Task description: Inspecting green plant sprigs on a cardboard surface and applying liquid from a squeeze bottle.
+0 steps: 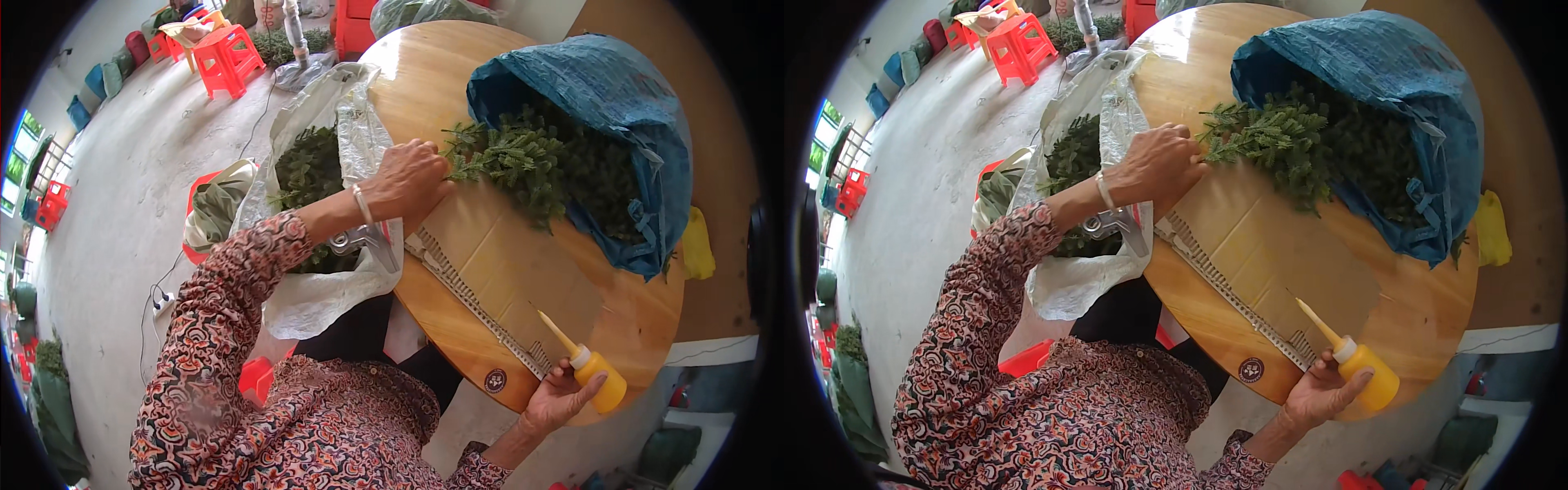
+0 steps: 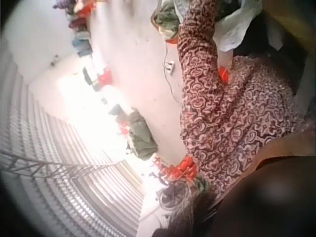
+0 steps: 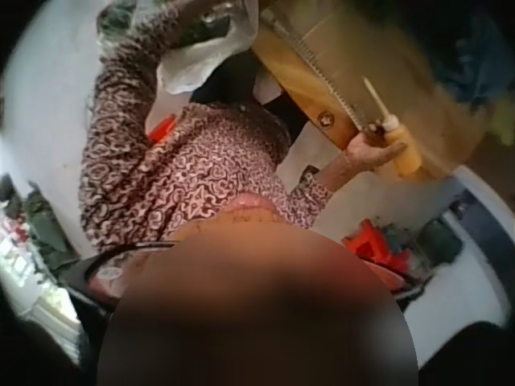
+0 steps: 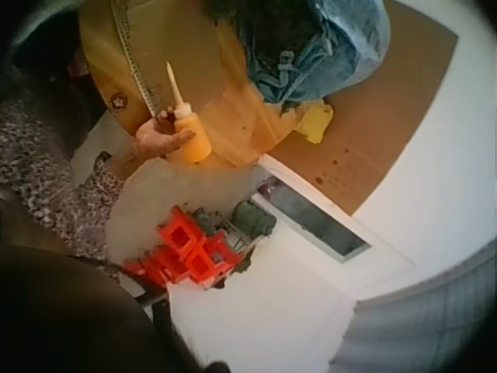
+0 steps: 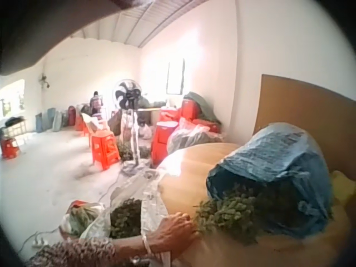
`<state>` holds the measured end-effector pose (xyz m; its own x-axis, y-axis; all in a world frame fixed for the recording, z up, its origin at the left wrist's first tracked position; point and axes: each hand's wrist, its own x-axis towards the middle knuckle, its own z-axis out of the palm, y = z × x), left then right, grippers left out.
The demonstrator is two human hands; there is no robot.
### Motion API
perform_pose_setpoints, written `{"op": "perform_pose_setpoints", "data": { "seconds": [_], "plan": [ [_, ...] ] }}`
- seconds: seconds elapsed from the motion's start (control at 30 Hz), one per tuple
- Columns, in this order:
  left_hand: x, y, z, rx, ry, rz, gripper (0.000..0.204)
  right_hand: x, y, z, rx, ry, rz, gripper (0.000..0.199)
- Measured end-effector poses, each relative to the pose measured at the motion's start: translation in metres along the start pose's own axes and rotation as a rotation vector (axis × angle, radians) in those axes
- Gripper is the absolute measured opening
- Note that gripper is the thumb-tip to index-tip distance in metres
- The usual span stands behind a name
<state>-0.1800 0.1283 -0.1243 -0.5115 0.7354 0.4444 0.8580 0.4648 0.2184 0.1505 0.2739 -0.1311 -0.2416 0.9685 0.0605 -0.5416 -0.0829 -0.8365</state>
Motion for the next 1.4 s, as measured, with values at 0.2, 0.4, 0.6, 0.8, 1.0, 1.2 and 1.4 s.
{"op": "perform_pose_setpoints", "data": {
  "seconds": [0.2, 0.4, 0.6, 0.8, 1.0, 1.2, 1.4],
  "plan": [
    [0.003, 0.034, -0.022, 0.11, -0.149, -0.091, 0.033, 0.001, -0.004, -0.008, 0.037, -0.001, 0.025, 0.043],
    [-0.032, 0.083, -0.038, -0.367, -0.356, -0.099, 0.032, 0.001, -0.004, -0.01, 0.081, -0.035, 0.038, 0.044],
    [-0.06, 0.093, -0.03, -0.681, 0.051, 0.094, 0.011, 0.001, -0.005, -0.012, 0.104, -0.041, 0.032, 0.046],
    [-0.04, 0.055, -0.006, -0.503, 0.146, 0.264, 0.02, 0.001, -0.005, -0.012, 0.106, -0.045, 0.035, 0.046],
    [-0.051, 0.067, 0.004, -0.458, 0.0, 0.205, 0.025, 0.0, -0.005, -0.012, 0.108, -0.024, 0.05, 0.047],
    [-0.04, 0.078, 0.006, -0.427, 0.187, 0.349, 0.025, 0.001, -0.006, -0.009, 0.109, -0.03, 0.046, 0.049],
    [-0.043, 0.071, 0.011, -0.369, -0.007, 0.332, 0.021, -0.001, -0.007, -0.011, 0.15, -0.045, 0.06, 0.048]
  ]
}}
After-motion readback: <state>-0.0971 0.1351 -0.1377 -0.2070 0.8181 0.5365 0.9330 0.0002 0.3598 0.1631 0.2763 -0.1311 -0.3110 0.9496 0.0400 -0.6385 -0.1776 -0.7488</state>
